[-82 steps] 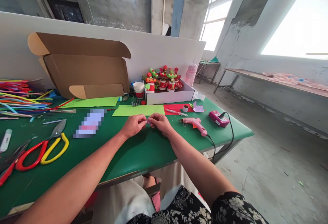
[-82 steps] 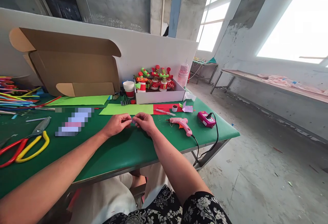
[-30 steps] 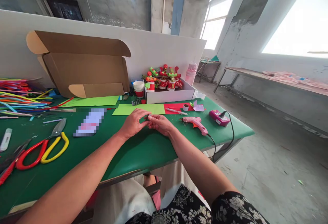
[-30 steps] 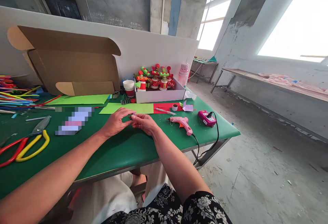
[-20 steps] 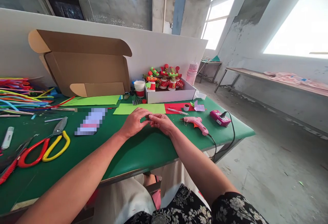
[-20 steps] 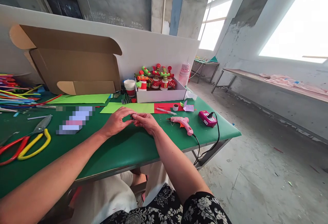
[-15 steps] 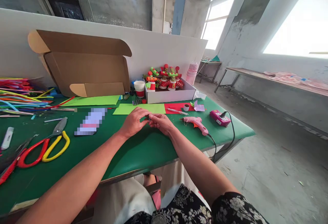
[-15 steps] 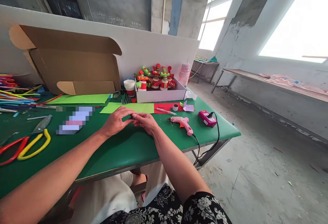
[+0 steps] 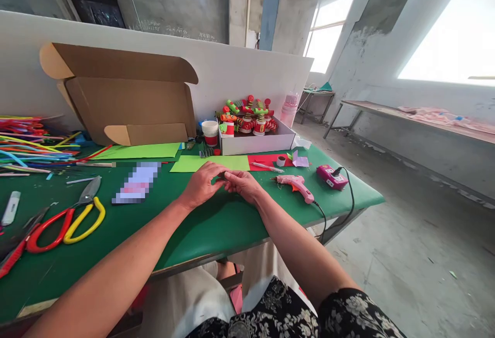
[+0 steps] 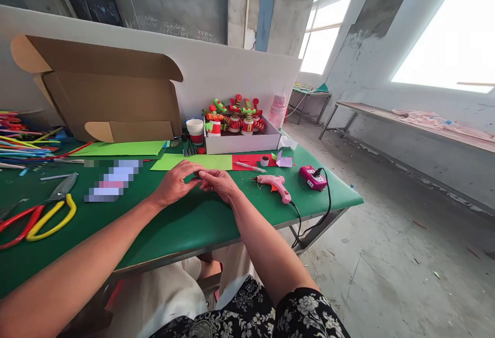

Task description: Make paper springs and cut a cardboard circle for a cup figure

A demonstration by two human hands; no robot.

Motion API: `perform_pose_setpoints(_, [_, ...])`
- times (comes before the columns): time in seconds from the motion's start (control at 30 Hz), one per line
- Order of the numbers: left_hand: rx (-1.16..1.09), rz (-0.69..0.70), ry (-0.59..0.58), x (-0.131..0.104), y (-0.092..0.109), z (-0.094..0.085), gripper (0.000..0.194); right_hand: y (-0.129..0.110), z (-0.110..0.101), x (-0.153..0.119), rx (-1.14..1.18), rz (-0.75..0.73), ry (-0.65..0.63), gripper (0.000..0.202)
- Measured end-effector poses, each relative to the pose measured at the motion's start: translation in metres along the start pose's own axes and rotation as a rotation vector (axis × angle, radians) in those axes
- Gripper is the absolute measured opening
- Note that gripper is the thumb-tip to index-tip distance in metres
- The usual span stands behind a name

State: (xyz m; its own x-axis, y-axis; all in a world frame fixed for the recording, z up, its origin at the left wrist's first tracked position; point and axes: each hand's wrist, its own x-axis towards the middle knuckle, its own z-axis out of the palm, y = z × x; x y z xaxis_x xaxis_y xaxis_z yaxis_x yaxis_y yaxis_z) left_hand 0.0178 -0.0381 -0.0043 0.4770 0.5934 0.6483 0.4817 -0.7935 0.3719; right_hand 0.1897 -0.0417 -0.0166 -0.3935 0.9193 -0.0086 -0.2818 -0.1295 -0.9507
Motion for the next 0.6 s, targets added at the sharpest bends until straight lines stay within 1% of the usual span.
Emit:
perform_pose_setpoints(0.1, [-0.021,-0.003,0.016,0.0002,0.0006,0.0003,0.02,-0.0017,0.0019,-0.0011,-0.022,-0.014,0.013,0.05])
perform_pose_setpoints(0.23, [-0.025,-0.001,0.007,0.0008,0.0011,0.0003,0.02,-0.0028,0.003,-0.0015,-0.034,-0.032,0.021,0.05])
perform_pose_setpoints(0.43, [-0.014,0.054,0.069,-0.0003,-0.0014,0.0019,0.023,0.0,0.0016,0.0015,-0.053,-0.05,0.017,0.045])
perform_pose_setpoints(0.6, [-0.001,0.086,0.052,-0.0001,-0.0003,0.0012,0.025,0.0007,0.0018,0.0004,-0.019,-0.052,0.001,0.046])
